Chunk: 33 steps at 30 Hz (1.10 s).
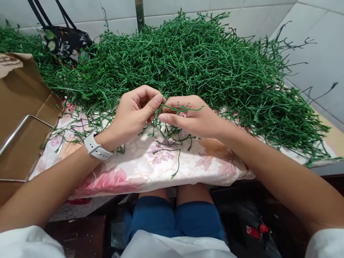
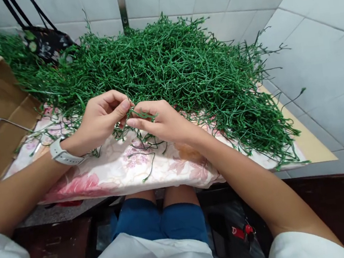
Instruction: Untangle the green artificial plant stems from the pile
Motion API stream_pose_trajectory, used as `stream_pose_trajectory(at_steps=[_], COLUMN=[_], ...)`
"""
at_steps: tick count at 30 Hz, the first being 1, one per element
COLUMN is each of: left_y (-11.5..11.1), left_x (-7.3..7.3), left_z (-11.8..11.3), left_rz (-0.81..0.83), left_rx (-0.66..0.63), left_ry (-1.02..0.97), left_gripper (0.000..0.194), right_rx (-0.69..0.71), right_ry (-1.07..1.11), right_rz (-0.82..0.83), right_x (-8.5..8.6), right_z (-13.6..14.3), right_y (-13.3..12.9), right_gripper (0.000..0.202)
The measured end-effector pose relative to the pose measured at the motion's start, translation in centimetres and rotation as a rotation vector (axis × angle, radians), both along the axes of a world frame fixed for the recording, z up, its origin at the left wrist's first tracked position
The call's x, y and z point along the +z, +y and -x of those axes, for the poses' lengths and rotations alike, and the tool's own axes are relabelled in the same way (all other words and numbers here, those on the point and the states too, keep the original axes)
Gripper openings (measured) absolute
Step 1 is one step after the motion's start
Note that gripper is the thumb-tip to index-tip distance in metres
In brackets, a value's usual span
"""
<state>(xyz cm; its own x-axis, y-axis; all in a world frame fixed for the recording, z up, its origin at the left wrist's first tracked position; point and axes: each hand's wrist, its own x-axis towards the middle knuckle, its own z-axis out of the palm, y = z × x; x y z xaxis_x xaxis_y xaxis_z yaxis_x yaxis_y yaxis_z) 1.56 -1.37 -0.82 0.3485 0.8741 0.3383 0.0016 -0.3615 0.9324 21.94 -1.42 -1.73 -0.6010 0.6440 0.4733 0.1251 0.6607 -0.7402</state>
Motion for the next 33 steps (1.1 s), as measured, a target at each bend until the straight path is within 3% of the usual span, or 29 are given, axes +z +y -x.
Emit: stream_pose_trajectory(at_steps=[5, 9, 11, 13, 16, 19, 23, 26, 29, 33], left_y=[-0.7, -1.2, -0.7, 0.2, 1.6, 1.9, 1.0, 0.7, 0.7, 0.3], left_x=[-0.1, 0.7, 1.7, 2.6, 3.4, 3.1, 1.8, 0.9, 0.3, 0.1], left_z=[-0.6, -0.9, -0.4, 0.5, 1.8, 1.9, 0.9, 0.5, 0.4, 0.1], left_rz=[0.125, 0.363, 0.445, 0.423, 0.393, 0.340, 0.209, 0.138, 0.118, 0.143], left_rx=[-0.022, -0.072, -0.021, 0.086, 0.173, 0.188, 0.154, 0.090, 0.039, -0.026], left_ry=[-0.087, -0.229, -0.309, -0.356, -0.333, -0.233, -0.114, -0.102, -0.116, -0.090], left_gripper=[0.045, 0.029, 0.026, 0.026, 0.025, 0.022, 0.023, 0.030, 0.039, 0.051], right_rx=[0.008, 0.112, 0.157, 0.155, -0.003, -0.226, -0.484, -0.644, -0.545, -0.226], right_ry=[-0.042, -0.044, -0.045, -0.021, 0.146, 0.413, 0.579, 0.570, 0.367, 0.010], right_rz=[0.018, 0.073, 0.089, 0.100, 0.105, 0.176, 0.380, 0.227, 0.055, 0.018], right_x=[0.3, 1.0, 1.3, 1.6, 1.6, 0.9, -0.8, -1.2, -0.6, 0.0], right_z=[-0.1, -0.3, -0.3, -0.2, -0.2, -1.1, -2.9, -3.2, -2.0, 0.0], right_y=[-0.1, -0.5, -1.0, -1.4, -1.2, 0.7, 4.0, 4.5, 2.9, 0.5], right_gripper=[0.046, 0.046, 0.047, 0.046, 0.041, 0.028, 0.045, 0.041, 0.027, 0.056])
